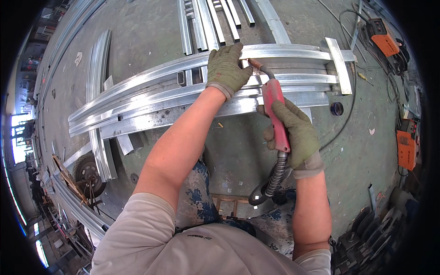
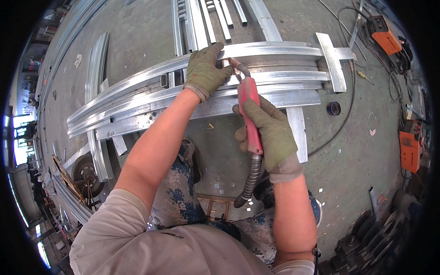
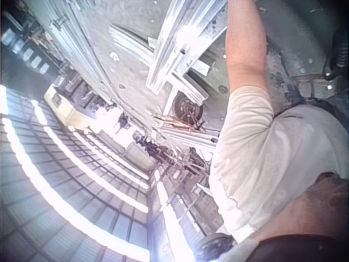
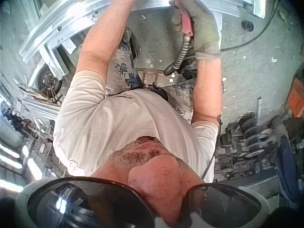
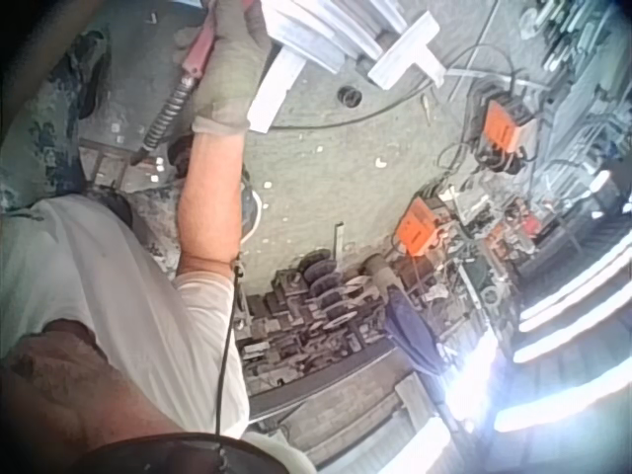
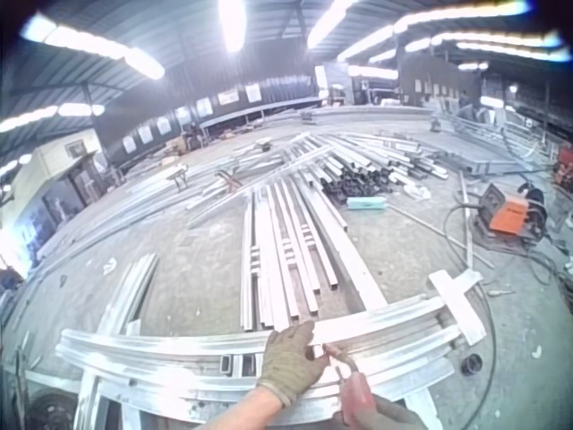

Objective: The person assembles a metal frame by placing small square metal pieces into slots on a long aluminum profile, then uses a welding torch to tack and weld the pieces in place. The person repositions the frame and continues welding along the length of the structure.

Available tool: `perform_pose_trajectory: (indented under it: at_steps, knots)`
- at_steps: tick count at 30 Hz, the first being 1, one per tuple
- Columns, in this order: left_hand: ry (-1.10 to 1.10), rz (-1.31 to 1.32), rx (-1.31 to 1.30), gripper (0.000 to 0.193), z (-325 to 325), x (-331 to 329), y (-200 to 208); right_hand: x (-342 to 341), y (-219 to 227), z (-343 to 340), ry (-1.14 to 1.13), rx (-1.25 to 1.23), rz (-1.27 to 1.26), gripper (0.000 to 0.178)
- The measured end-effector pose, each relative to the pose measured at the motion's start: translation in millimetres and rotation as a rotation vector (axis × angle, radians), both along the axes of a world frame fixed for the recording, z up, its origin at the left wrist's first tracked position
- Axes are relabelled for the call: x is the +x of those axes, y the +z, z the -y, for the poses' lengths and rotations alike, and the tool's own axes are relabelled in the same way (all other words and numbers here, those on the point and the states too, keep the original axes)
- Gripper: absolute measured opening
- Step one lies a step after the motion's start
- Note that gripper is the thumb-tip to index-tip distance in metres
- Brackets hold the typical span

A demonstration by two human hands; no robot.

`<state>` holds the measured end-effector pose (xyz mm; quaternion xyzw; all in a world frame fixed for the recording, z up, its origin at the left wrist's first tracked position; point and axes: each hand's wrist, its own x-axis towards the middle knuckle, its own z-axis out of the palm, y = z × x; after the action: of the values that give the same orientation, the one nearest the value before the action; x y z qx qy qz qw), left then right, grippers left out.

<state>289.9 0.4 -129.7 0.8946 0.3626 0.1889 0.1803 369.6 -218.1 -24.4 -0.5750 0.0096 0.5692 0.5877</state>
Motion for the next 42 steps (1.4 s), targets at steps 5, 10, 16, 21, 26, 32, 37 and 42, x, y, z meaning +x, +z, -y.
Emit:
perform_pose_trajectory:
  at_steps: [5, 10, 16, 21, 26, 32, 37, 42]
  knots:
    - [-0.047, -0.027, -0.100, 0.080, -7, -4, 0, 0, -3, -2, -0.010, 0.035, -0.038, 0.051]
    - [-0.096, -0.132, -0.125, 0.093, -9, -20, 32, 2, 7, 1, -0.025, 0.033, -0.037, 0.049]
    - [-0.053, -0.241, -0.042, 0.091, -26, -50, 29, -9, 11, -2, 0.041, 0.052, -0.002, 0.052]
    - [-0.049, -0.213, -0.083, 0.088, -21, -47, 28, -20, -4, -8, 0.070, 0.021, 0.011, 0.054]
    - [-0.006, -0.188, -0.034, 0.086, -19, -45, 15, -23, -3, -12, 0.092, -0.016, -0.034, 0.054]
    - [0.048, -0.203, -0.058, 0.085, -19, -41, 13, -24, -5, -13, 0.091, -0.017, -0.018, 0.054]
    - [0.076, -0.230, -0.095, 0.081, -18, -37, 19, -26, -5, -15, 0.089, 0.013, 0.014, 0.055]
    - [0.081, -0.223, -0.082, 0.078, -17, -37, 18, -27, -2, -17, 0.102, 0.029, 0.017, 0.055]
